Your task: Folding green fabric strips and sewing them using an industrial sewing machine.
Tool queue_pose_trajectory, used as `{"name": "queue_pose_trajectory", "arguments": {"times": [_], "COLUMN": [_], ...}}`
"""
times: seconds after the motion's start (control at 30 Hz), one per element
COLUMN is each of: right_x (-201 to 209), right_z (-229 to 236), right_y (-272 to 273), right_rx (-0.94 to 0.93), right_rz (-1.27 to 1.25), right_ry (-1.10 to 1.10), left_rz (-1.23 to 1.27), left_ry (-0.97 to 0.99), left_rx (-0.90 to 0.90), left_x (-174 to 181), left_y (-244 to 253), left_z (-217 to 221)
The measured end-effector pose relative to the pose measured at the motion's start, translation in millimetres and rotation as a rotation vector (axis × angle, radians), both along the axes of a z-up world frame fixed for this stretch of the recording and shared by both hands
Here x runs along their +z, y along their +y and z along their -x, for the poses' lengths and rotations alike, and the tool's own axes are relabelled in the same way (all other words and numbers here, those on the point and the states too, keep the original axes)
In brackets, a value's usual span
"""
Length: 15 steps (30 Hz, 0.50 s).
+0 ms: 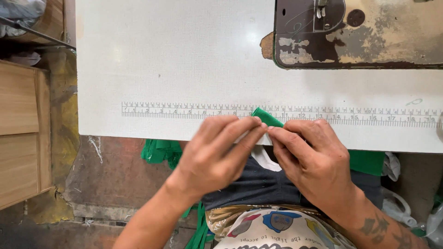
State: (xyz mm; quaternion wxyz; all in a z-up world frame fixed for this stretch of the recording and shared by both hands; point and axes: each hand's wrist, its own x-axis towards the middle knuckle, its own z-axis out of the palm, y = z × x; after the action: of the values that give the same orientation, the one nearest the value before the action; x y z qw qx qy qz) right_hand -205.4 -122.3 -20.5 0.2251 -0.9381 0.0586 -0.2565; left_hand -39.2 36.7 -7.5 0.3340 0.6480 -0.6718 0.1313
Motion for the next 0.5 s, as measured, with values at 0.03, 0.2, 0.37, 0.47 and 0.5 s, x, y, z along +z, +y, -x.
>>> {"name": "queue_pose_trajectory", "arguments": {"times": [0.03,0.2,0.37,0.47,0.5], "right_x": [0,3,9,4,1], "right_z": [-1,-3,-9,-19,-23], "right_y": [1,4,2,-23,-34], "right_rx": [0.005,0.008,-0.063,-0.155,-0.231], "right_rz": [0.000,0.110,0.251,0.356,0.445], "right_ry": [-0.001,-0.022,0.050,0.129,0.165], "left_rz": [0.000,-0.117,-0.201,-0.270,-0.299], "left_ry": [-0.001,-0.186,-0.215,-0.277,-0.338], "left_rx": [0.005,0.228,0.212,0.143,0.109], "left_x": [-5,-15,-10,-10,-11], "left_y": [2,7,3,-32,-49], "left_z": [6,27,20,-6,-18]}}
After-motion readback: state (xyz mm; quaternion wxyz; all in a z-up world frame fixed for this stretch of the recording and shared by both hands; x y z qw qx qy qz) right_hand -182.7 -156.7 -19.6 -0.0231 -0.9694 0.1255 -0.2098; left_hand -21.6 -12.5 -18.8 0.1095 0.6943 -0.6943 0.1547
